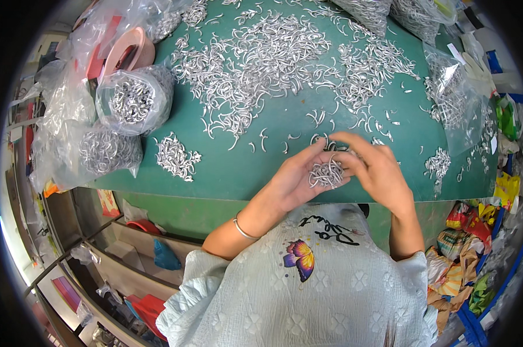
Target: The person sorts small curved metal parts on a green workbench by hand, picking them from a scattered pile and gathering them into a small group.
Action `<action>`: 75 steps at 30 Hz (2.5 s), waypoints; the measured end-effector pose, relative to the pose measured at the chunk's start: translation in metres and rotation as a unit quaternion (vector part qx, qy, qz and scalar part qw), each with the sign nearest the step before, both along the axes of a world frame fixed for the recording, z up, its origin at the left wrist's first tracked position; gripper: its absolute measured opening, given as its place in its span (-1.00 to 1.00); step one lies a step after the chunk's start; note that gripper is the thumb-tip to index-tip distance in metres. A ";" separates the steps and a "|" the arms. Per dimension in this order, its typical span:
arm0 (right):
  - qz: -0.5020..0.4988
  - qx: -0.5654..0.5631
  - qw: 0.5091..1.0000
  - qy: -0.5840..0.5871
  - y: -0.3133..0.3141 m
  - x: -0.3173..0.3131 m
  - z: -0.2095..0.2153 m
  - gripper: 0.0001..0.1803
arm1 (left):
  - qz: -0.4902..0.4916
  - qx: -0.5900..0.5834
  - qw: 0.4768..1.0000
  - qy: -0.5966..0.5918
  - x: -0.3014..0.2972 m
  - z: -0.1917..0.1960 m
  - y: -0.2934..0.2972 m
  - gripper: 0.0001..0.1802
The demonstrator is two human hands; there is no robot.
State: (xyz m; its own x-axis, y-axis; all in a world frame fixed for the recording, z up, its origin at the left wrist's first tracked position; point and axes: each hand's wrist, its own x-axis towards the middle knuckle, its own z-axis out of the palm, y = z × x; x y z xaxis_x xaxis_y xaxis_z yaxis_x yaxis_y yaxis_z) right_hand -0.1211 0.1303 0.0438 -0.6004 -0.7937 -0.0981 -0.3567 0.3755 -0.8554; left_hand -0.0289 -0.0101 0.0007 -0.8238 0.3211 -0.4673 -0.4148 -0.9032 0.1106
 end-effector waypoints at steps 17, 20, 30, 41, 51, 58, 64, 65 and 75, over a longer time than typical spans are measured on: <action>-0.062 -0.386 0.735 -0.554 0.017 -0.016 -0.010 -0.76 | 0.066 0.078 0.991 0.086 -0.001 0.001 0.002 -0.50; -0.128 -0.377 0.720 -0.569 0.019 -0.010 -0.021 -0.68 | 0.091 0.111 0.985 0.095 -0.001 -0.001 0.003 -0.47; -0.054 -0.048 0.997 0.012 -0.003 0.010 0.000 -0.84 | 0.049 -0.015 0.994 0.093 0.006 0.002 0.001 -0.51; -0.076 0.006 0.976 0.204 -0.002 0.015 -0.001 -0.88 | 0.049 0.057 0.994 0.073 0.004 -0.004 0.000 -0.60; -0.101 -0.066 0.975 0.188 -0.001 0.014 0.004 -0.93 | 0.131 0.050 0.990 0.013 -0.003 -0.002 0.006 -0.58; -0.151 -0.308 0.867 -0.362 0.010 0.005 -0.012 -0.86 | 0.162 0.140 0.976 0.038 -0.006 -0.003 0.003 -0.54; -0.160 -0.409 0.697 -0.567 0.007 -0.002 -0.015 -0.78 | 0.175 0.213 0.959 0.070 -0.004 -0.009 0.003 -0.51; -0.159 -0.414 0.672 -0.593 0.007 -0.002 -0.013 -0.77 | 0.173 0.218 0.957 0.078 -0.004 -0.010 0.002 -0.50; -0.173 -0.304 0.760 -0.548 0.009 0.000 -0.015 -0.78 | 0.192 0.150 0.965 0.099 -0.003 -0.002 0.003 -0.47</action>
